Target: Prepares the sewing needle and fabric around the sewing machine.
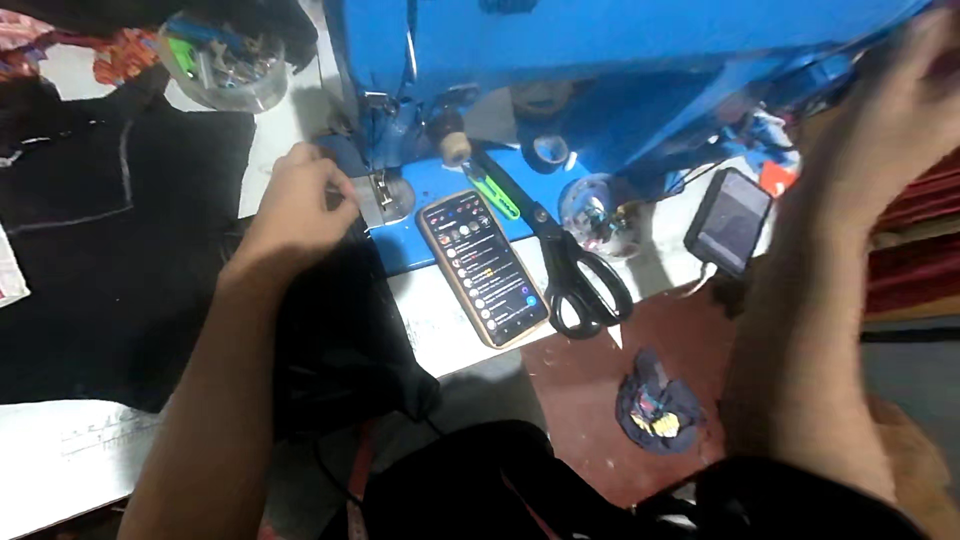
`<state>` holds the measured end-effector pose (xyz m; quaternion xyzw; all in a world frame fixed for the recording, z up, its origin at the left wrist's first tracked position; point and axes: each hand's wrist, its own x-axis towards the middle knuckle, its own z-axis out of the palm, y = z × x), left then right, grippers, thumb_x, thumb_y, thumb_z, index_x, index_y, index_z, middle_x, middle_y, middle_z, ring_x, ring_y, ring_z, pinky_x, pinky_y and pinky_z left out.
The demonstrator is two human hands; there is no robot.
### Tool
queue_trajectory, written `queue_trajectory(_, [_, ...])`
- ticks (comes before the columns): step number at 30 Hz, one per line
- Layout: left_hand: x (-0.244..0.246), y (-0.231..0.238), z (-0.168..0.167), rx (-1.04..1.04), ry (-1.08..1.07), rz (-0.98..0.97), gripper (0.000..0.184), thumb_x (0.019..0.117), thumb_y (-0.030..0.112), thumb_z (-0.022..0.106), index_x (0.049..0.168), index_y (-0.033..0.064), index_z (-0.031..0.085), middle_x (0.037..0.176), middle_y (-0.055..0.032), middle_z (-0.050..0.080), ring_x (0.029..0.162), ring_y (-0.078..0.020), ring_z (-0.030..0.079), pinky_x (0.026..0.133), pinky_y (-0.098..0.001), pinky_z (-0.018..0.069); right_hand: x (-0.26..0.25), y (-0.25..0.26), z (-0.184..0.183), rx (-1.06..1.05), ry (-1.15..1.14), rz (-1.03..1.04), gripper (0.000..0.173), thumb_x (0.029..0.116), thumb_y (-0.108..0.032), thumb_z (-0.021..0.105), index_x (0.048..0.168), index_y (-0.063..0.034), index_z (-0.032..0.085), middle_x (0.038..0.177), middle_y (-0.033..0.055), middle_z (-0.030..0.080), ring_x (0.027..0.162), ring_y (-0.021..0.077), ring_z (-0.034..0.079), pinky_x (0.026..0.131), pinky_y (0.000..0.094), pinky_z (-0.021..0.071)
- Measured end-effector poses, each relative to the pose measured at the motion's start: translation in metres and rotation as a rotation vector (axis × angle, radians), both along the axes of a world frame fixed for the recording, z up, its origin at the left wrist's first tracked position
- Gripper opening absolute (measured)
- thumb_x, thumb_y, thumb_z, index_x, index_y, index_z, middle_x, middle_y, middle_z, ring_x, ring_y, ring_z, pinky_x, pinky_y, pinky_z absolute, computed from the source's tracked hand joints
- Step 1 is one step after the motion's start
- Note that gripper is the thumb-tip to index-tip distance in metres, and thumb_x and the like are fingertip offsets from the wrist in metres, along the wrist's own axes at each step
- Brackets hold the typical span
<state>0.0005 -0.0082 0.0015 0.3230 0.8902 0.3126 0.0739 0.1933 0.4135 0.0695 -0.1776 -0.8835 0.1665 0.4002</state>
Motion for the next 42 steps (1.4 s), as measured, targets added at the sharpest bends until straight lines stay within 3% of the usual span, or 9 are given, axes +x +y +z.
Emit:
queue_trajectory(4, [0.007, -0.008, 0.014, -0.043, 0.023, 0.041, 0.021, 0.0994, 0.015, 0.066, 0.106, -0.0047, 0.068, 0.113, -0.0264, 0.062, 0.105, -0.0412, 0.061, 0.091, -0.0603, 0.0484, -0.004, -0.138, -0.043, 0.183, -0.431, 0.364, 0.030, 0.1022, -0.027, 0.059, 0.118, -0.0046, 0.072, 0.135, 0.0259, 0.058, 0.128, 0.0505, 0.049, 0.100, 0.0668, 0.0406])
queue_trajectory(8, [0.032, -0.008, 0.033, -0.043, -0.028, -0.135, 0.014, 0.0979, 0.017, 0.067, 0.100, 0.0042, 0.073, 0.077, -0.0085, 0.064, 0.069, -0.0203, 0.059, 0.065, -0.0461, 0.0494, -0.037, -0.158, -0.072, 0.284, -0.544, 0.350, 0.029, 0.0995, -0.020, 0.061, 0.125, -0.0127, 0.073, 0.142, 0.0241, 0.056, 0.131, 0.0531, 0.047, 0.099, 0.0712, 0.0377])
queue_trajectory(15, [0.051, 0.008, 0.008, -0.200, 0.001, -0.256, 0.029, 0.0926, 0.030, 0.077, 0.114, 0.0099, 0.074, 0.099, -0.0102, 0.070, 0.088, -0.0278, 0.068, 0.079, -0.0541, 0.0553, -0.024, -0.166, -0.076, 0.229, -0.539, 0.289, 0.019, 0.0971, -0.018, 0.067, 0.099, 0.0000, 0.071, 0.117, 0.0233, 0.064, 0.111, 0.0483, 0.057, 0.084, 0.0637, 0.0455])
queue_trajectory(19, [0.040, -0.005, 0.031, -0.263, -0.053, -0.105, 0.022, 0.0984, 0.027, 0.070, 0.102, 0.0064, 0.075, 0.088, -0.0131, 0.070, 0.083, -0.0317, 0.067, 0.075, -0.0599, 0.0528, -0.026, -0.168, -0.077, 0.247, -0.543, 0.275, 0.017, 0.0967, -0.013, 0.066, 0.098, 0.0028, 0.070, 0.108, 0.0243, 0.066, 0.101, 0.0465, 0.062, 0.081, 0.0600, 0.0492])
queue_trajectory(23, [0.026, -0.017, 0.038, -0.207, -0.031, 0.136, 0.026, 0.0994, 0.027, 0.069, 0.107, 0.0025, 0.073, 0.092, -0.0190, 0.070, 0.088, -0.0396, 0.067, 0.077, -0.0668, 0.0504, -0.019, -0.169, -0.071, 0.184, -0.583, 0.282, 0.018, 0.0952, -0.013, 0.069, 0.096, 0.0051, 0.071, 0.111, 0.0257, 0.064, 0.103, 0.0475, 0.060, 0.083, 0.0612, 0.0501])
queue_trajectory(30, [0.020, -0.018, 0.036, -0.216, -0.078, 0.195, 0.028, 0.1003, 0.029, 0.068, 0.108, 0.0023, 0.072, 0.091, -0.0188, 0.070, 0.087, -0.0394, 0.066, 0.077, -0.0659, 0.0493, 0.000, -0.178, -0.058, 0.097, -0.733, 0.230, 0.018, 0.0967, -0.014, 0.068, 0.103, 0.0027, 0.070, 0.099, 0.0247, 0.069, 0.100, 0.0475, 0.065, 0.081, 0.0629, 0.0509])
queue_trajectory(35, [0.033, -0.011, 0.032, -0.118, -0.092, -0.051, 0.017, 0.0983, 0.019, 0.069, 0.098, 0.0040, 0.076, 0.081, -0.0137, 0.069, 0.075, -0.0305, 0.064, 0.071, -0.0574, 0.0508, -0.005, -0.182, -0.053, 0.012, -0.762, 0.118, 0.023, 0.0989, -0.019, 0.066, 0.110, 0.0009, 0.066, 0.088, 0.0224, 0.068, 0.081, 0.0452, 0.069, 0.066, 0.0631, 0.0522])
queue_trajectory(38, [0.050, 0.004, 0.023, -0.146, -0.105, -0.276, 0.022, 0.0962, 0.024, 0.073, 0.114, 0.0114, 0.076, 0.077, -0.0074, 0.067, 0.073, -0.0230, 0.064, 0.071, -0.0486, 0.0534, -0.005, -0.177, -0.058, -0.097, -0.675, 0.125, 0.025, 0.0982, -0.012, 0.064, 0.119, 0.0015, 0.066, 0.092, 0.0239, 0.069, 0.084, 0.0446, 0.069, 0.072, 0.0647, 0.0528])
queue_trajectory(42, [0.059, 0.011, 0.014, -0.151, -0.031, -0.301, 0.021, 0.0978, 0.028, 0.071, 0.110, 0.0120, 0.076, 0.071, -0.0044, 0.063, 0.069, -0.0224, 0.062, 0.066, -0.0475, 0.0523, 0.003, -0.175, -0.060, -0.259, -0.431, 0.258, 0.017, 0.0985, -0.011, 0.060, 0.111, -0.0019, 0.065, 0.083, 0.0090, 0.066, 0.067, 0.0176, 0.062, 0.061, 0.0390, 0.0530])
